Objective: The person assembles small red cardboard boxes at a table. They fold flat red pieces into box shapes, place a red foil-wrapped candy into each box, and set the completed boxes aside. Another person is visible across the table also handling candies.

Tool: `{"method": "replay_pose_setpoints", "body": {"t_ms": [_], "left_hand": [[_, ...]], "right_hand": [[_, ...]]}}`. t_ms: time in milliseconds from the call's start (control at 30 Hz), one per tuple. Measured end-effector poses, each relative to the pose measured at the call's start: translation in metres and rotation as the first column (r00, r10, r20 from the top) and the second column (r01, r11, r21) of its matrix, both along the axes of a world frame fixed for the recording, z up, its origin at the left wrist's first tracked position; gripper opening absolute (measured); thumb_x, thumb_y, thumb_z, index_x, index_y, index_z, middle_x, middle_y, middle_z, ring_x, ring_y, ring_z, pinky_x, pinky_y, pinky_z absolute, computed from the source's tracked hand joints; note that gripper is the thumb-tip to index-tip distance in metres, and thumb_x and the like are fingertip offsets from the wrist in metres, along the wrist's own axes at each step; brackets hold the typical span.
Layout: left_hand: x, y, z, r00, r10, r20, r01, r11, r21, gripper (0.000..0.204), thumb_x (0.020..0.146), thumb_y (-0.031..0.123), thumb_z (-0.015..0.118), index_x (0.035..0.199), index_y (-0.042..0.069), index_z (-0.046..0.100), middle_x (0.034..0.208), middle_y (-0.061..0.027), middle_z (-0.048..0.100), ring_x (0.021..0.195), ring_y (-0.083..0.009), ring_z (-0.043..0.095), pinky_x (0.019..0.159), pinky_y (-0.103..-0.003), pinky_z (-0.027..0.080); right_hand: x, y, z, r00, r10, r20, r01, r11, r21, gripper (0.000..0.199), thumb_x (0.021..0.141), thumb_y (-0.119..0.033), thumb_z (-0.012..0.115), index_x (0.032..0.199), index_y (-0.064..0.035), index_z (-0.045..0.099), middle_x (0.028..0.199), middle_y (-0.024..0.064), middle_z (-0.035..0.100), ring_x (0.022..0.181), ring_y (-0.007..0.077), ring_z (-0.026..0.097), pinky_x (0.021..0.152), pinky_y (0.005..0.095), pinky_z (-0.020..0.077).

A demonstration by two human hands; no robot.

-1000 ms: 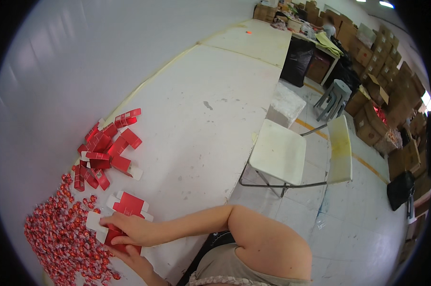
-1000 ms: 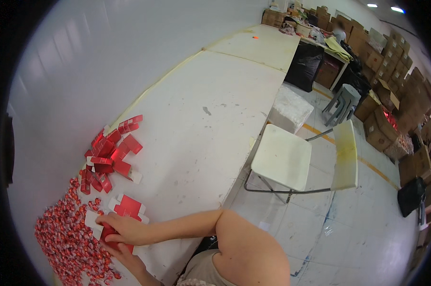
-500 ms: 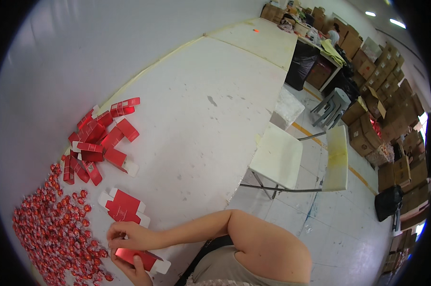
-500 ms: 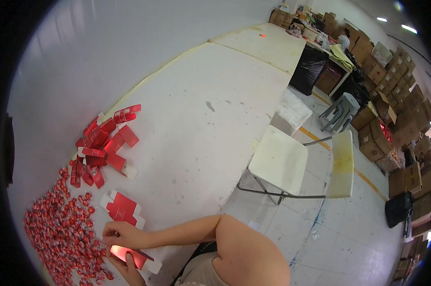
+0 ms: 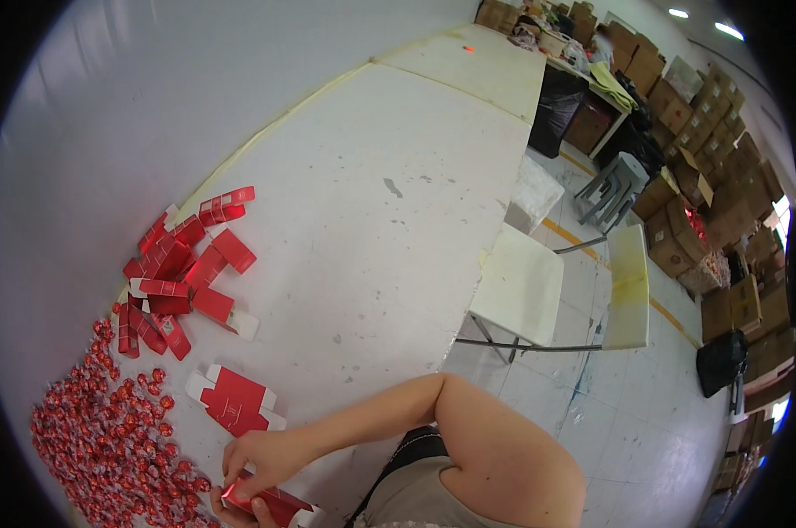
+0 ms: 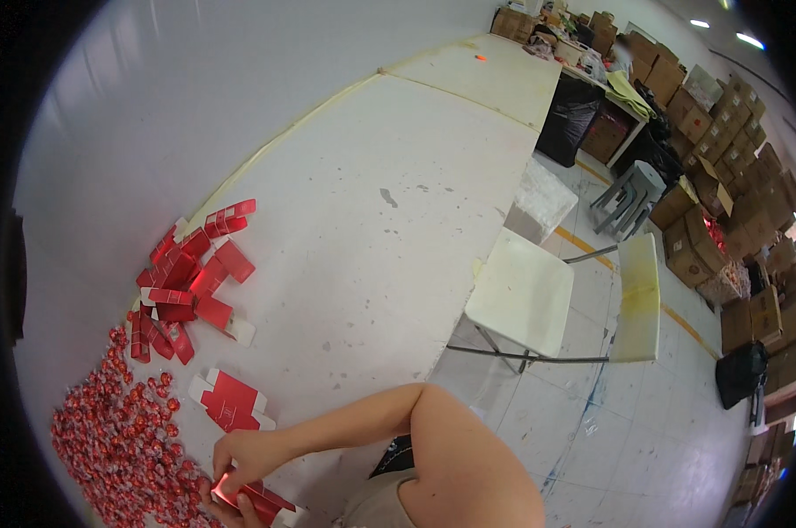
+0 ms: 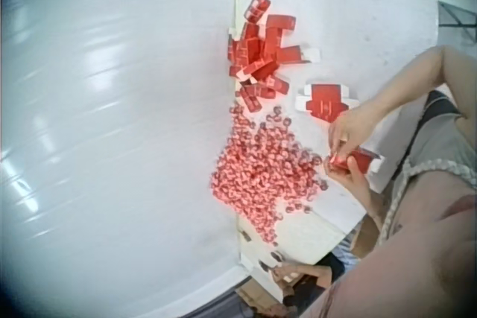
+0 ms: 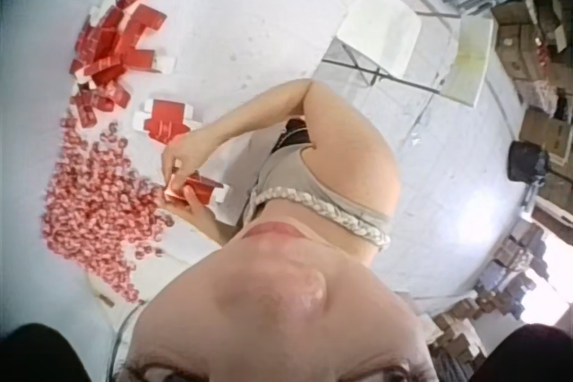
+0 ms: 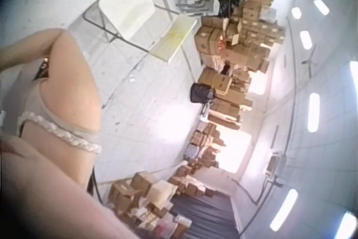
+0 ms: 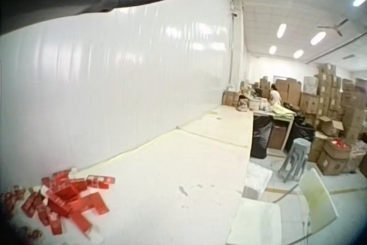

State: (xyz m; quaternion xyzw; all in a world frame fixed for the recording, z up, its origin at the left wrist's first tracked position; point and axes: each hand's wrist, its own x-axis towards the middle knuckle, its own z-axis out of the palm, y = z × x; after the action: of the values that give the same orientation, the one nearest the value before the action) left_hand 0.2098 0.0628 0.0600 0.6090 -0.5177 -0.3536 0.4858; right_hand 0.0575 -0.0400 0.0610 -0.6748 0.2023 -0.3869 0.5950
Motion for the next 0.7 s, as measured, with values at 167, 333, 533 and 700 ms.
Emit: {"method": "replay_pose_setpoints", "body": {"t_ms": [167,333,533,700], "left_hand": [[0.004,0.005,-0.017,0.991,-0.128,-0.049,0.131,0.989,0.075,0.046,0.089,0.013,0.058,0.126,0.003,0.032,0.119,-0.0139,0.043,0.105,-0.021,0.045,0.09,-0.033,0.04],[0.026,-0.051,-0.004,0.818,0.379,-0.432,-0.458,0.884,-0.092,0.063,0.091,0.039,0.048,0.141,0.009,0.024,0.144,-0.0126,0.026,0.13,-0.0306,0.033,0.1,-0.045,0.034],[0.017,-0.037,-0.066,0.99,0.033,-0.134,-0.022,0.997,0.079,0.073,0.085,0.008,0.06,0.144,0.008,0.017,0.147,-0.0139,0.02,0.126,-0.0321,0.037,0.096,-0.037,0.041],[-0.003,-0.053,-0.046,0.978,-0.035,0.206,0.012,0.994,0.109,0.076,0.081,0.027,0.067,0.139,0.001,0.025,0.14,-0.0279,0.029,0.118,-0.036,0.045,0.09,-0.037,0.046]], "right_hand": [[-0.007,-0.019,-0.016,0.973,0.183,-0.139,-0.17,0.981,0.098,0.02,0.07,-0.009,0.063,0.088,0.0004,0.068,0.088,0.0151,0.065,0.075,0.0216,0.063,0.068,0.0318,0.0497],[-0.006,-0.122,-0.012,0.686,-0.723,-0.077,0.64,0.65,-0.409,0.072,0.08,-0.033,0.066,0.134,0.002,0.035,0.135,0.0243,0.039,0.126,0.0389,0.035,0.104,0.0424,0.0313],[-0.046,-0.079,-0.042,0.4,-0.628,-0.667,0.345,0.778,-0.525,0.076,0.065,-0.037,0.079,0.123,0.002,0.049,0.12,0.0205,0.051,0.105,0.0324,0.055,0.086,0.0419,0.0466],[-0.04,-0.079,-0.058,0.733,-0.41,-0.543,0.533,0.842,0.084,0.044,0.072,-0.027,0.075,0.1,0.0038,0.06,0.103,0.0204,0.06,0.093,0.0289,0.061,0.079,0.0361,0.0491]]}}
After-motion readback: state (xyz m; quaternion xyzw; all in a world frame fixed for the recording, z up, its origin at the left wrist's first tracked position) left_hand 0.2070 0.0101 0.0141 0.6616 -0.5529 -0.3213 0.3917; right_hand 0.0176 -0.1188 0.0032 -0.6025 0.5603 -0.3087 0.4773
